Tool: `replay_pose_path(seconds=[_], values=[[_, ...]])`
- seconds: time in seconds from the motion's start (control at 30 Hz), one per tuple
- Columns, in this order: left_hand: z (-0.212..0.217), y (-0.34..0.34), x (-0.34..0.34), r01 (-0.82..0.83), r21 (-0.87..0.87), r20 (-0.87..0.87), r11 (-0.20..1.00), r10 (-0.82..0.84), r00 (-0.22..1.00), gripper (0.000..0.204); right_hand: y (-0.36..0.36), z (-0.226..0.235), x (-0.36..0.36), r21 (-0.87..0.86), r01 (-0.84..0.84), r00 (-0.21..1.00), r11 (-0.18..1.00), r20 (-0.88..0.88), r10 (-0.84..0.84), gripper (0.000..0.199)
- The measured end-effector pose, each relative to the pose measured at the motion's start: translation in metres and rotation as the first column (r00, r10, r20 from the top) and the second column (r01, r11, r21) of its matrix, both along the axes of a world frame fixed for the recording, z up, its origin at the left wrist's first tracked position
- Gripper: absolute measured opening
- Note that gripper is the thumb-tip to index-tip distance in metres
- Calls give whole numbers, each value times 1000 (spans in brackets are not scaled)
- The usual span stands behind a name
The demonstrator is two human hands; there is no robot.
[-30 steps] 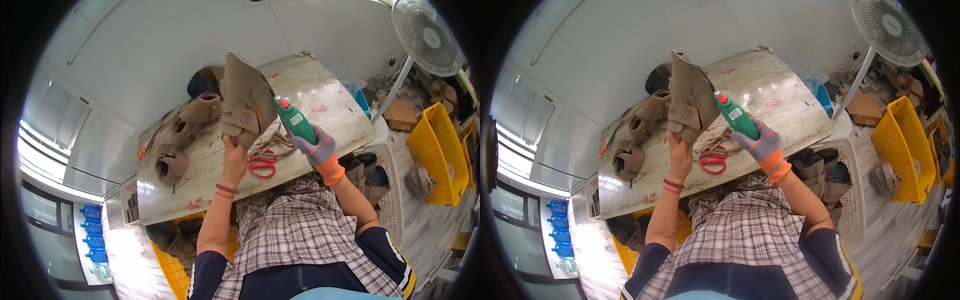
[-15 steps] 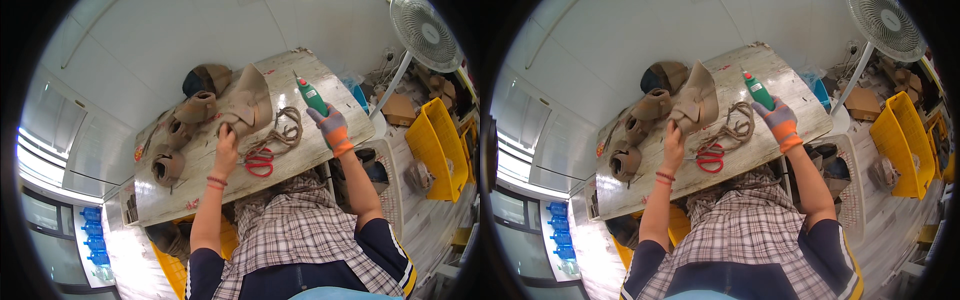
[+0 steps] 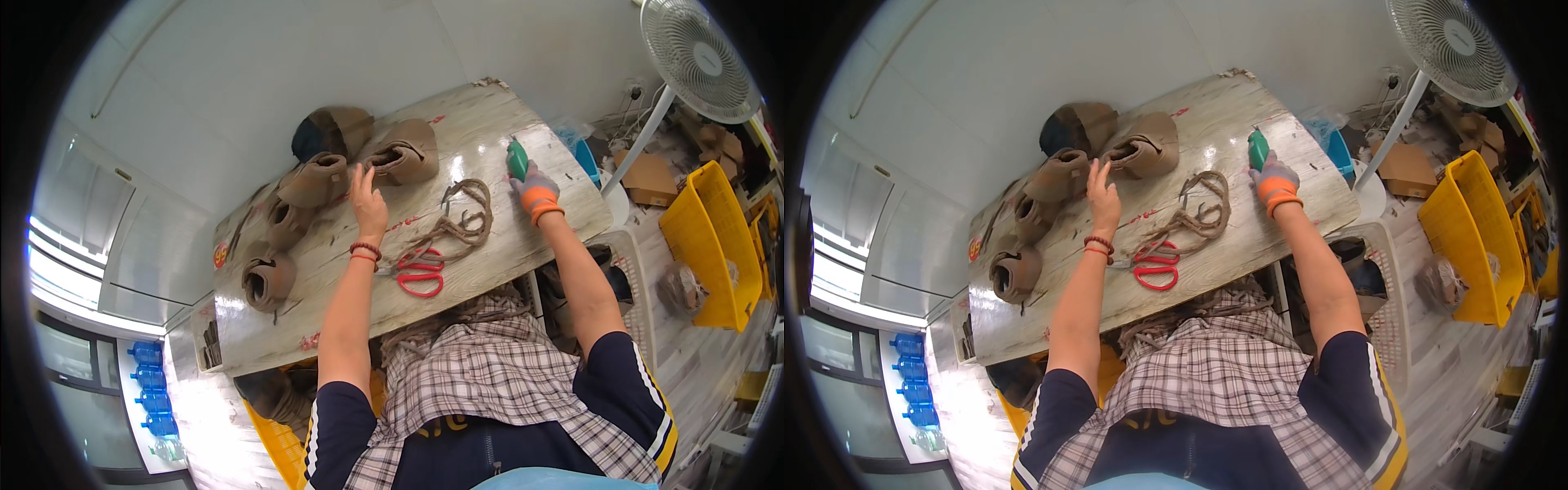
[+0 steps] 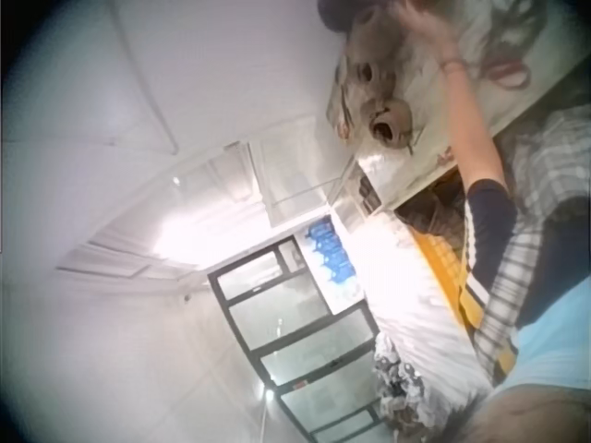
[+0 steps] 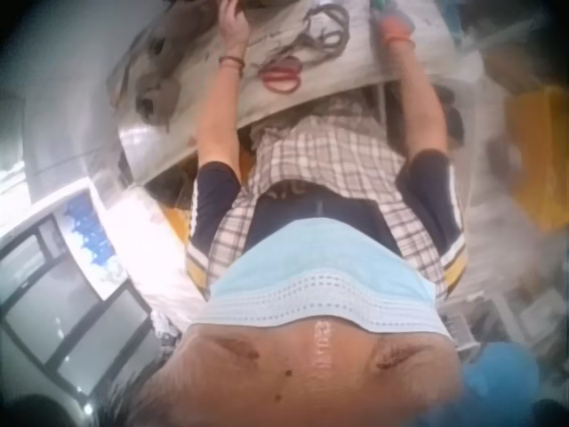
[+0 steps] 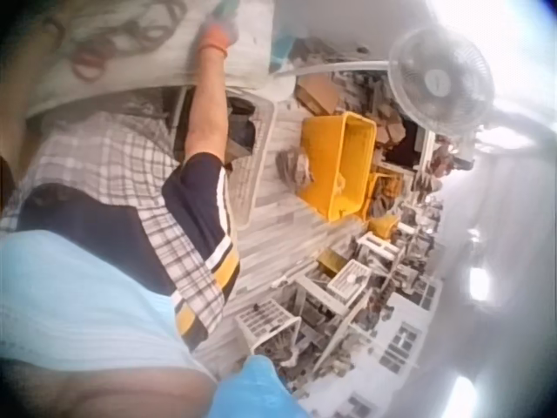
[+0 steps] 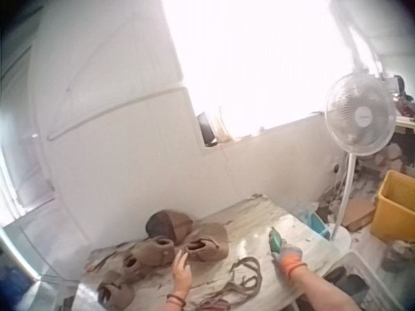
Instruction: The person trims the fuzzy lining of multiple beige slippers using red-handled scissors and a green rotary tool. They handle the slippers one at a time, cut away excess material, and place the finished items into a yellow basket.
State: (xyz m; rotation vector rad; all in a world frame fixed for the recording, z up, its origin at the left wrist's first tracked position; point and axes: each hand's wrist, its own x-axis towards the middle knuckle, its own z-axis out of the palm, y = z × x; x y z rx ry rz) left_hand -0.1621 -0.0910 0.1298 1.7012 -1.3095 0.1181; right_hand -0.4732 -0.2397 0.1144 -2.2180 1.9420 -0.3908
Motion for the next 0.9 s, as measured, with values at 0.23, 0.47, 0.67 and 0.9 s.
replay_pose_path(seconds=[0.23, 0.47, 0.67, 0.9], values=[[12, 8, 8, -99, -85, 372, 991, 124, 920, 36, 7, -8, 2, -74, -44, 998, 996, -48, 40, 58], [11, -16, 9, 2, 141, 551, 990, -80, 830, 37, 69, -6, -6, -599, -250, 936, 761, 50, 347, 59], [10, -26, -1, -85, -260, 272, 962, 158, 949, 33, 87, -19, 50, -112, -318, 880, 942, 335, 337, 93], [-2, 66, -11, 29, 253, 310, 967, -110, 945, 40, 114, -4, 96, -78, -594, 798, 800, 65, 599, 94]])
